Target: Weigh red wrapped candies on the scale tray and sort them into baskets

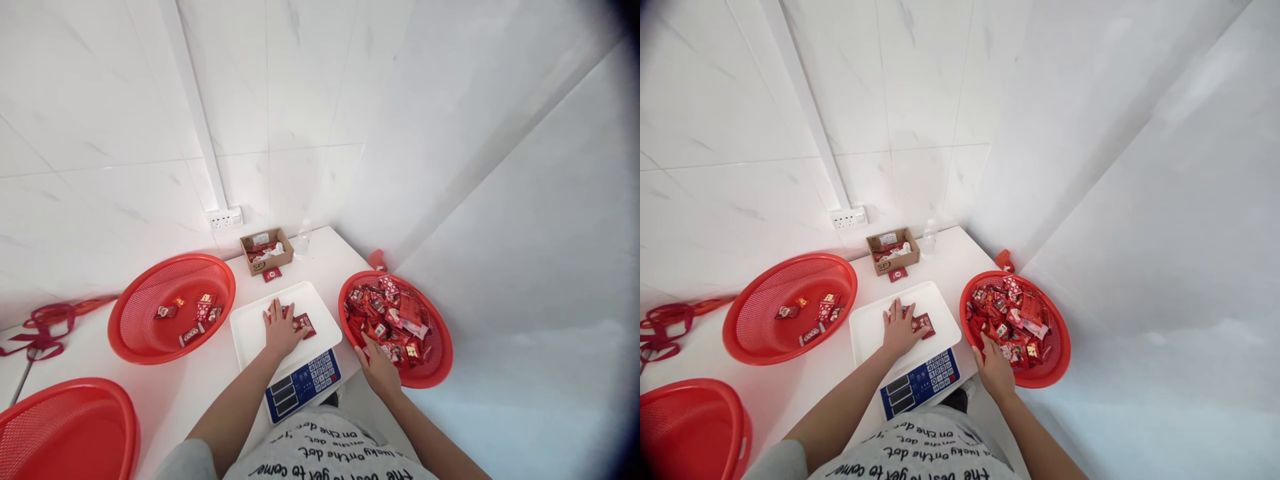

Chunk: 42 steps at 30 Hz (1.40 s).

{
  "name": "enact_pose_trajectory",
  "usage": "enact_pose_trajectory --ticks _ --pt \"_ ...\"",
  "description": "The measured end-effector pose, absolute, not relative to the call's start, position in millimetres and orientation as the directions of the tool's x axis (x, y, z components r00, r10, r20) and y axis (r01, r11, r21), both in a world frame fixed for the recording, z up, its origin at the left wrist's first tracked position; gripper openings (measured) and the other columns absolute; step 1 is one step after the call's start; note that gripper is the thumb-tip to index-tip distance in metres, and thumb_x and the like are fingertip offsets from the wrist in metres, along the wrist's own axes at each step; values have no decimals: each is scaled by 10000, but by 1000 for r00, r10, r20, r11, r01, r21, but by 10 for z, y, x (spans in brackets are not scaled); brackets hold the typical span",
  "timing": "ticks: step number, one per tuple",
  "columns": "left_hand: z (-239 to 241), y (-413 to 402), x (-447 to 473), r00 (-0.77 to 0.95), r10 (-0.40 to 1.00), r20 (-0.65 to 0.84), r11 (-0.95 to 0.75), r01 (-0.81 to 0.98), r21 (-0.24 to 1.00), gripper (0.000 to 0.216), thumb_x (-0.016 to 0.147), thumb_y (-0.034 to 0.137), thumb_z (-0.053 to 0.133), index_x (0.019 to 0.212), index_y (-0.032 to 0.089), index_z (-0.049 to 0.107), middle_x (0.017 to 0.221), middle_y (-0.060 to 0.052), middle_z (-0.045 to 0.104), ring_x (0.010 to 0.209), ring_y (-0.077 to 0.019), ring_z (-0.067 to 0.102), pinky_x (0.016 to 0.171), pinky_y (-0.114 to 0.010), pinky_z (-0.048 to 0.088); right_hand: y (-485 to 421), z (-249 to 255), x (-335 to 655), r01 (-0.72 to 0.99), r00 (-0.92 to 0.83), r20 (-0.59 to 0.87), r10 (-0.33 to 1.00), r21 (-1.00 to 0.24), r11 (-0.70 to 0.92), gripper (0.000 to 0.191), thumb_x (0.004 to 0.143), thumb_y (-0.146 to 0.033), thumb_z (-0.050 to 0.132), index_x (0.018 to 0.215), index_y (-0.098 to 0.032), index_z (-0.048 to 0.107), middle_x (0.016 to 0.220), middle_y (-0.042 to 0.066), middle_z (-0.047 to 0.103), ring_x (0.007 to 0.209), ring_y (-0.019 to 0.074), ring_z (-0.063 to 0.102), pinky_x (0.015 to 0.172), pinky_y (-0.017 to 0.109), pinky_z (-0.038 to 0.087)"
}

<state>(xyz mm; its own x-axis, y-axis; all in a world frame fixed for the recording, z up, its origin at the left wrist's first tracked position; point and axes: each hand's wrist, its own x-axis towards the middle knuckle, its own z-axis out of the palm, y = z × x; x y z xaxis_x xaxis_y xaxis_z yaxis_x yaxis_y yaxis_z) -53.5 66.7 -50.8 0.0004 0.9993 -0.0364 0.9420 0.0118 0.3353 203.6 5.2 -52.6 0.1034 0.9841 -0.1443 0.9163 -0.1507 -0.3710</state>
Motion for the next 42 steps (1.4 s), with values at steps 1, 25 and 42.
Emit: enact_pose_trajectory --ticks 1,25,42 --pt "-500 680 -529 29 998 -51 -11 944 329 788 707 700 410 1338 231 354 1486 -163 115 1351 -351 38 1040 -572 49 52 -518 2036 916 101 -144 984 -372 -148 582 870 -481 254 1332 -143 357 1337 103 437 1224 219 399 976 355 352" --pt "-504 538 -596 412 907 89 -420 864 277 673 747 609 473 1343 329 337 1472 -59 227 1347 -330 108 1055 -574 9 30 -508 2006 924 131 -107 986 -348 -160 550 877 -468 266 1323 -165 376 1312 89 468 1200 216 429 943 342 384" --pt "-340 601 -597 379 919 113 -395 875 278 403 820 410 463 1206 297 480 1230 -52 517 1127 -239 434 967 -433 286 22 -492 1992 932 138 -122 983 -319 -171 535 881 -465 256 1330 -194 364 1323 77 459 1171 221 459 882 341 427"
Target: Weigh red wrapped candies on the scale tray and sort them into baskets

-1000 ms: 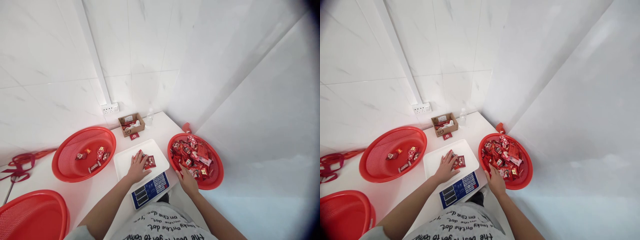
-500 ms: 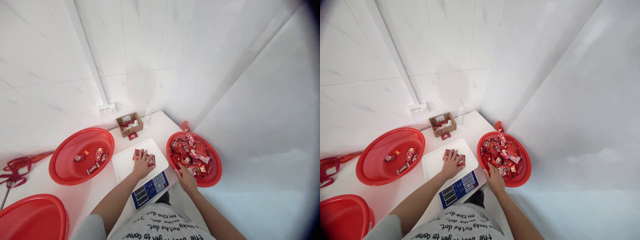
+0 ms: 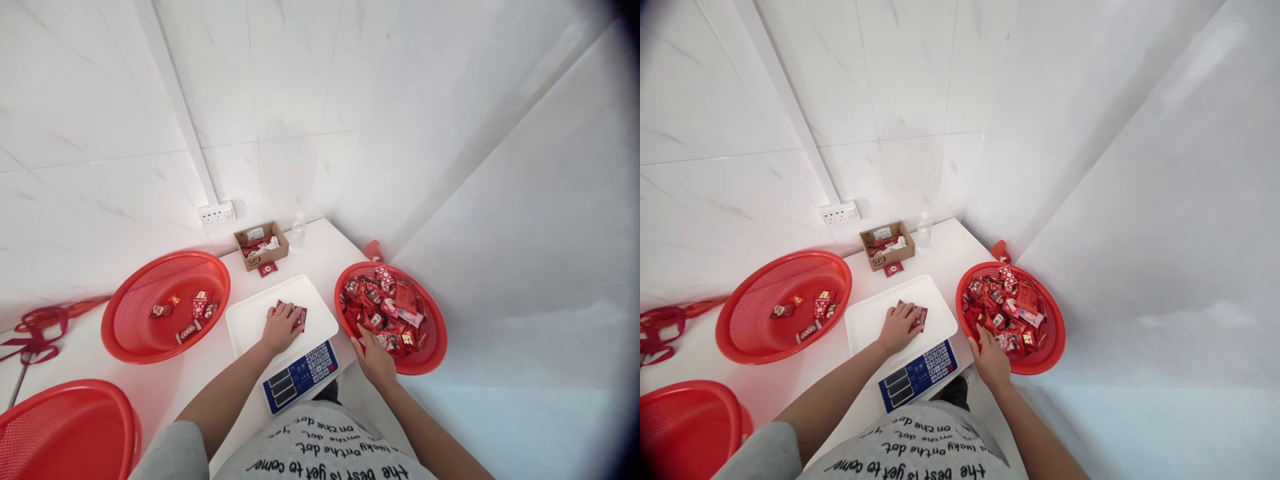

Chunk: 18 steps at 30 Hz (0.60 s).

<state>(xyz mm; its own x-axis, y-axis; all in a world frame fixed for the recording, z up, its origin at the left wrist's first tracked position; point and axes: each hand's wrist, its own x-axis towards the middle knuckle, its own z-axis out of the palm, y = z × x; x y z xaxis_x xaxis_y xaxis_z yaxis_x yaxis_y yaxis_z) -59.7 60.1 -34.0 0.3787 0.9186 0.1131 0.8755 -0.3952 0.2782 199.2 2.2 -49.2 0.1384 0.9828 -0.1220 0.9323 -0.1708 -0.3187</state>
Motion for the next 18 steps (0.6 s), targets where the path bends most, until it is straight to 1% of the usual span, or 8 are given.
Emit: enact_pose_trajectory --ticks 3,5,7,9,14,16,18 --pt "-338 580 -583 358 926 118 -376 886 272 365 816 419 460 1142 269 527 1262 -74 491 1157 -261 414 1013 -480 218 18 -484 1985 932 145 -130 981 -315 -179 536 881 -469 250 1331 -200 363 1325 74 457 1164 223 466 870 341 436" --pt "-354 570 -555 332 936 117 -351 899 262 365 804 456 467 1094 251 550 1306 -88 455 1207 -286 367 1040 -530 142 16 -479 1982 931 144 -126 982 -318 -177 538 880 -473 248 1332 -203 361 1326 72 456 1160 220 469 870 339 437" --pt "-377 563 -530 311 945 104 -328 909 257 387 789 491 476 1080 247 552 1339 -89 430 1249 -303 319 1046 -559 101 15 -473 1978 931 149 -124 981 -317 -182 537 879 -475 251 1332 -208 362 1325 72 456 1157 215 471 868 335 437" --pt "-401 557 -519 311 946 90 -323 910 260 406 787 497 477 1104 250 538 1354 -89 419 1267 -304 301 1046 -560 109 15 -469 1975 932 154 -123 980 -313 -185 537 879 -472 250 1333 -207 364 1323 75 458 1152 214 475 862 333 440" --pt "-422 565 -553 325 941 92 -338 893 297 451 804 476 463 1189 243 493 1356 -94 423 1262 -284 330 1063 -519 143 16 -463 1970 935 145 -129 981 -307 -179 540 881 -469 242 1333 -199 363 1314 78 468 1152 221 475 847 344 448" --pt "-392 590 -622 307 946 103 -324 889 323 469 827 473 421 1227 232 462 1373 -95 400 1277 -262 314 1072 -492 159 16 -460 1972 936 140 -132 981 -307 -174 542 882 -471 237 1335 -199 361 1316 77 467 1159 225 470 850 350 446" --pt "-345 626 -766 242 962 127 -271 900 340 449 866 440 346 1245 219 443 1389 -95 376 1297 -235 286 1078 -462 174 17 -457 1974 937 138 -131 982 -304 -172 546 882 -471 238 1338 -195 358 1322 81 461 1169 228 460 854 354 444"
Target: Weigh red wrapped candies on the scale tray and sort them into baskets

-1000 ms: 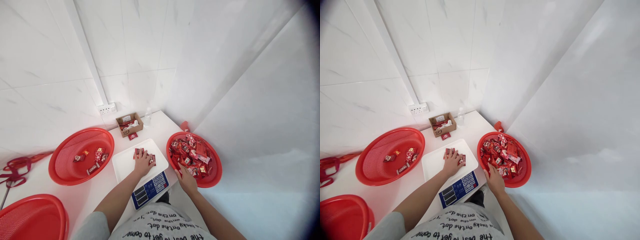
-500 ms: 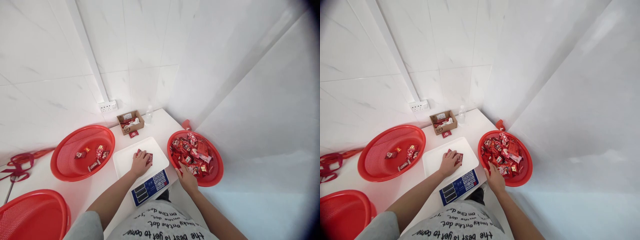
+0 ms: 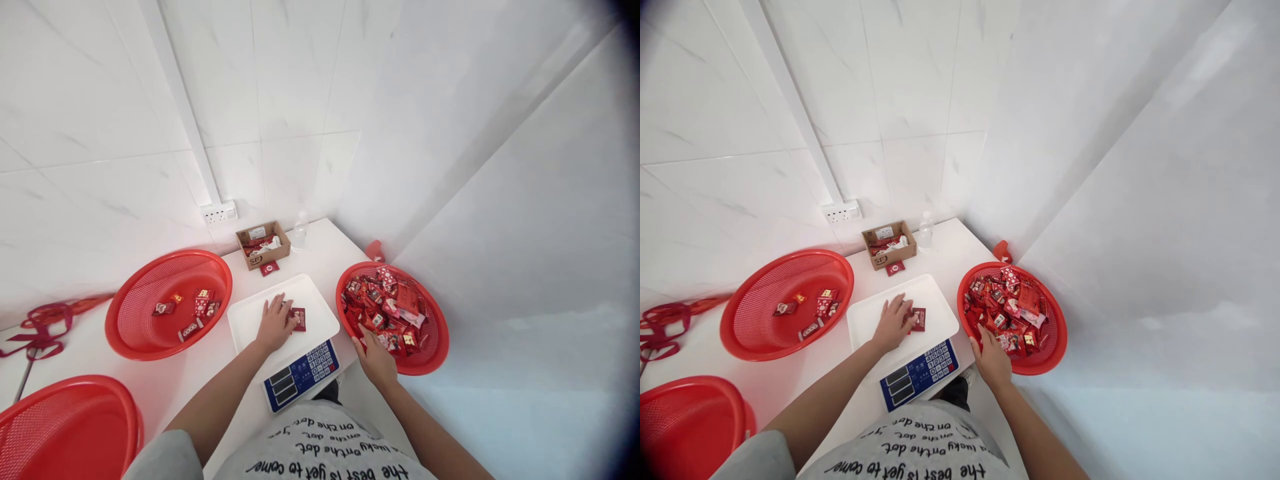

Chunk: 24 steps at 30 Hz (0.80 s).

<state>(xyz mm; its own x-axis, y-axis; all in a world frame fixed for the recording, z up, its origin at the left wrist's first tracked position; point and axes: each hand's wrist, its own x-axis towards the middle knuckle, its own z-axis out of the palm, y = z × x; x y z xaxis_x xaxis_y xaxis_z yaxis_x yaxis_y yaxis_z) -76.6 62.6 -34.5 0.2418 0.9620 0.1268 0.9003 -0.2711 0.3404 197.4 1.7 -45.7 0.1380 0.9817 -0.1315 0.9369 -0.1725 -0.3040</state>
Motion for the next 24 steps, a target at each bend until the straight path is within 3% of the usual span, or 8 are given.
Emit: enact_pose_trajectory --ticks 6,8,11,15,20,24 --pt "-304 578 -1652 -76 974 212 15 961 275 467 885 384 283 1237 126 450 1372 -162 383 1286 -276 308 1054 -469 224 18 -479 1983 939 138 -125 982 -299 -170 542 881 -469 243 1340 -203 355 1315 79 467 1150 220 476 857 345 441" --pt "-322 464 -1970 -61 980 187 14 970 241 496 875 397 295 1227 88 457 1335 -191 424 1245 -282 376 1017 -429 301 14 -497 1988 939 138 -114 984 -302 -167 541 880 -473 246 1340 -209 355 1310 77 473 1143 219 481 852 341 443" --pt "-302 247 -2343 -3 996 84 -14 979 203 499 875 424 264 1227 137 469 1295 -155 485 1203 -281 433 927 -410 396 7 -517 1996 937 139 -112 984 -308 -167 544 880 -476 241 1337 -207 358 1302 84 478 1141 228 480 831 346 450" --pt "-197 -20 -2666 3 1000 -6 -2 979 205 478 869 449 258 1188 192 505 1185 -111 584 1063 -273 546 881 -411 417 1 -508 1999 935 136 -111 985 -313 -164 546 881 -481 230 1333 -205 361 1301 83 478 1150 236 473 821 349 449" --pt "-82 -253 -2934 -319 945 -70 324 887 329 597 857 483 248 1308 99 322 1133 -169 596 994 -297 581 798 -412 460 0 -477 1994 935 137 -116 984 -312 -167 545 878 -481 234 1325 -198 368 1302 79 481 1142 243 481 804 349 456" --pt "5 -406 -3120 -539 842 -6 528 822 213 630 817 449 346 1315 66 305 1296 -238 445 1223 -361 380 938 -541 337 -2 -469 1987 931 145 -112 983 -322 -174 541 875 -479 242 1321 -203 374 1296 81 486 1136 234 486 802 336 455"
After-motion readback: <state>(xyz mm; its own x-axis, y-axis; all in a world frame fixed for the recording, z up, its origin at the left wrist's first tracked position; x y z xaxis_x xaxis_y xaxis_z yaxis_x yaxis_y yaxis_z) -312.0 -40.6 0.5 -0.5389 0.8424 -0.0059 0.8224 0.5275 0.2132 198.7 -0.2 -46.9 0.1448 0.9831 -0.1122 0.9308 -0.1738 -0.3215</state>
